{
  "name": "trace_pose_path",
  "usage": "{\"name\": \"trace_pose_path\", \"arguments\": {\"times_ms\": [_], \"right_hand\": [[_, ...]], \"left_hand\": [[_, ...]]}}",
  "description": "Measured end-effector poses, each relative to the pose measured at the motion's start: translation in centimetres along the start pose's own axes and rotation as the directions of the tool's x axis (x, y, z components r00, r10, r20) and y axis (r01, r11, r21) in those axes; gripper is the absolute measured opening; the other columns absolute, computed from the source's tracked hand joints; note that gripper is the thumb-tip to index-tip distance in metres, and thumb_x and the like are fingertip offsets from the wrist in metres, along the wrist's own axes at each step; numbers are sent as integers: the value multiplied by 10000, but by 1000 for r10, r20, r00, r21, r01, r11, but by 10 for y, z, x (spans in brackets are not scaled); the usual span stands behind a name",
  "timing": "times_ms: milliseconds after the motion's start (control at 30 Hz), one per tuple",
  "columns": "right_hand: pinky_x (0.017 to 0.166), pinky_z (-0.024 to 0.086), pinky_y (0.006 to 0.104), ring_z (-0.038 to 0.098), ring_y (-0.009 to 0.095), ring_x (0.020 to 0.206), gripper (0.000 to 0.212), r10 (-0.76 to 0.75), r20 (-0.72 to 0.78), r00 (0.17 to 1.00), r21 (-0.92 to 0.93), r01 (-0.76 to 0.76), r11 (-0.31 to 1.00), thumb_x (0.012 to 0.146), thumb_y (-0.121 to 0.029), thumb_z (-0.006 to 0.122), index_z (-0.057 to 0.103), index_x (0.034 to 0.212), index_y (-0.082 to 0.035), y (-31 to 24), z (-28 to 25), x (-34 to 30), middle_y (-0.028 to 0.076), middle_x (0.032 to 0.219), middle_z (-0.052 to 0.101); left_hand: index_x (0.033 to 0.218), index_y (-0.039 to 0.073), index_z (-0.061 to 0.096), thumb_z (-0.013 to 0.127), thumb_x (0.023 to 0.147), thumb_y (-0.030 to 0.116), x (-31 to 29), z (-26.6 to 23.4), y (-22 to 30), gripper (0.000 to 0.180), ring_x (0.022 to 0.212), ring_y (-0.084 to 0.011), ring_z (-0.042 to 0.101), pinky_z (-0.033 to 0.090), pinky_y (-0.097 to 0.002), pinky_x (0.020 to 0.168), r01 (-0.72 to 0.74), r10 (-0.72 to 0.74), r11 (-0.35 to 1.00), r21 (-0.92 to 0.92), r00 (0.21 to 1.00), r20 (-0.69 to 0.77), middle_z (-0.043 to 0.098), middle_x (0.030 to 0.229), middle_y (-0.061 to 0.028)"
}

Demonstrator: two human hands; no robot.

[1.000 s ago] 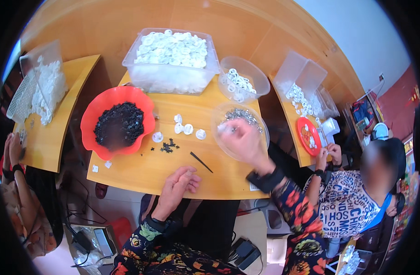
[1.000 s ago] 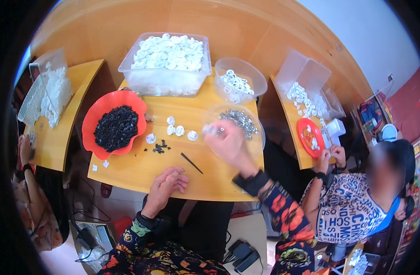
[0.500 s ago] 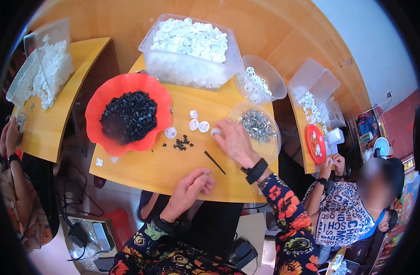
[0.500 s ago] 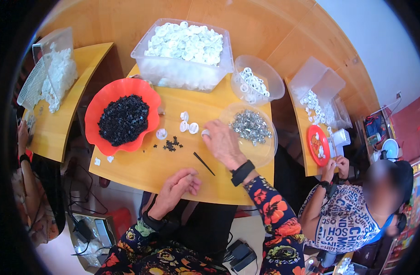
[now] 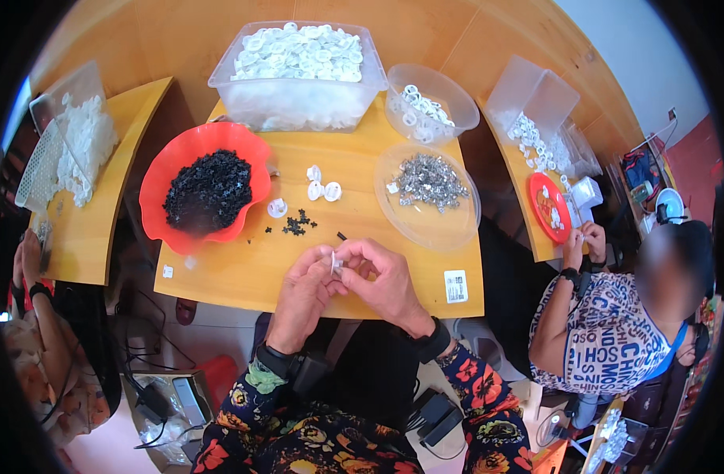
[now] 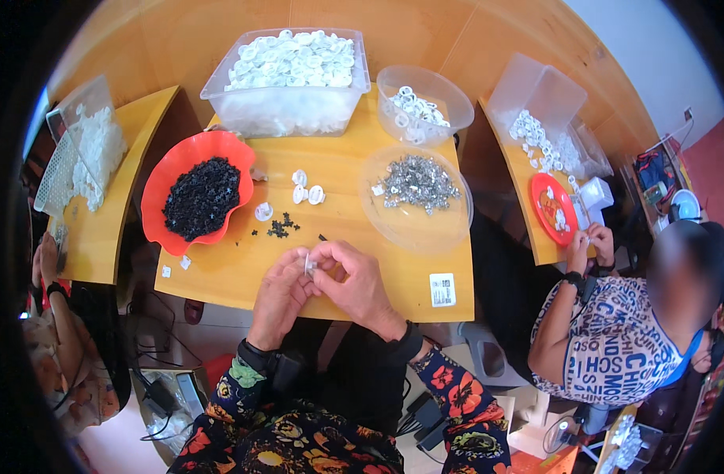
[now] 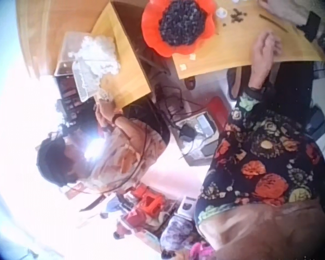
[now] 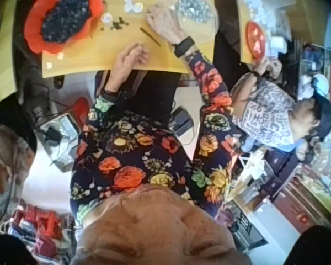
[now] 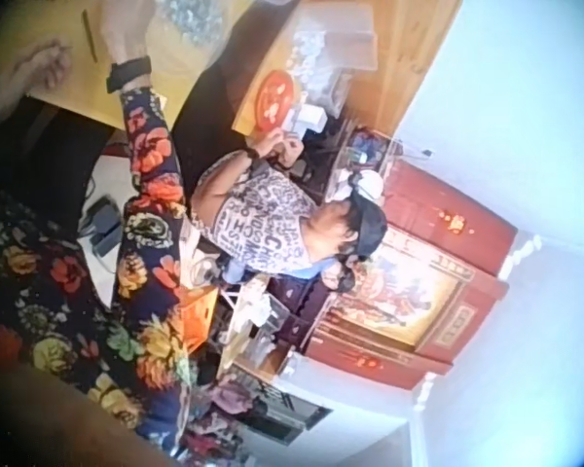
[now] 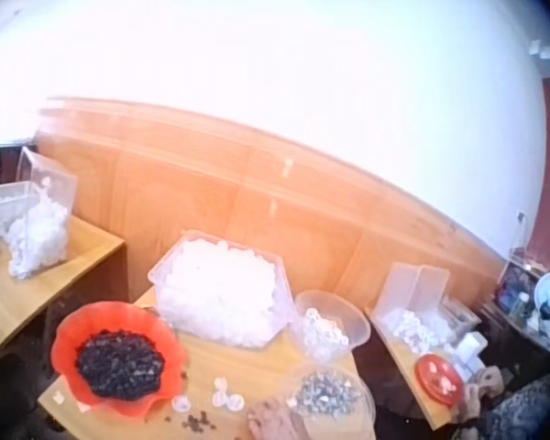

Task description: Assembling small plastic components by inserting black pins into white bases.

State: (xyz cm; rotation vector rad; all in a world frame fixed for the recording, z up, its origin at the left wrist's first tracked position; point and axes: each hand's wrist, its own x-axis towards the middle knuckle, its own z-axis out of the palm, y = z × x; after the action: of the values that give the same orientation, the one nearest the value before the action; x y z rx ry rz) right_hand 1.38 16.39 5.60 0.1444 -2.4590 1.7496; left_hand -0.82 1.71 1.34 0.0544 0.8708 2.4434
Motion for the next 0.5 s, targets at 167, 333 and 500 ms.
{"name": "trace_pose_path", "arguments": {"times_ms": [167,333,500], "right_hand": [[640,474,228,595,109,783,168,-48,-125,991,192,71,979,836,-49,646,610,999,-22,20,11,-20,30,887,627],[603,456,184,551,33,683,112,139,-111,984,410,-82,908,899,-98,610,597,944,3,30,9,-28,-12,797,596],[487,408,180,502,25,547,106,216,-90,972,456,-153,877,905,-97,597,584,905,8,34,4,-26,-13,694,575]], "left_hand": [[1040,16,569,519,950,97,-2,-4,-7,131,783,-107,604,490,-236,680,-54,68,985,161,994,-81,623,940,-47],[995,6,598,543,935,87,-2,1,-12,115,685,-89,571,466,-220,643,-151,184,868,473,983,-25,630,844,-42],[1048,-16,583,492,968,128,-6,5,-8,188,729,-107,585,478,-239,650,-61,92,936,347,993,-74,631,891,-69]]}}
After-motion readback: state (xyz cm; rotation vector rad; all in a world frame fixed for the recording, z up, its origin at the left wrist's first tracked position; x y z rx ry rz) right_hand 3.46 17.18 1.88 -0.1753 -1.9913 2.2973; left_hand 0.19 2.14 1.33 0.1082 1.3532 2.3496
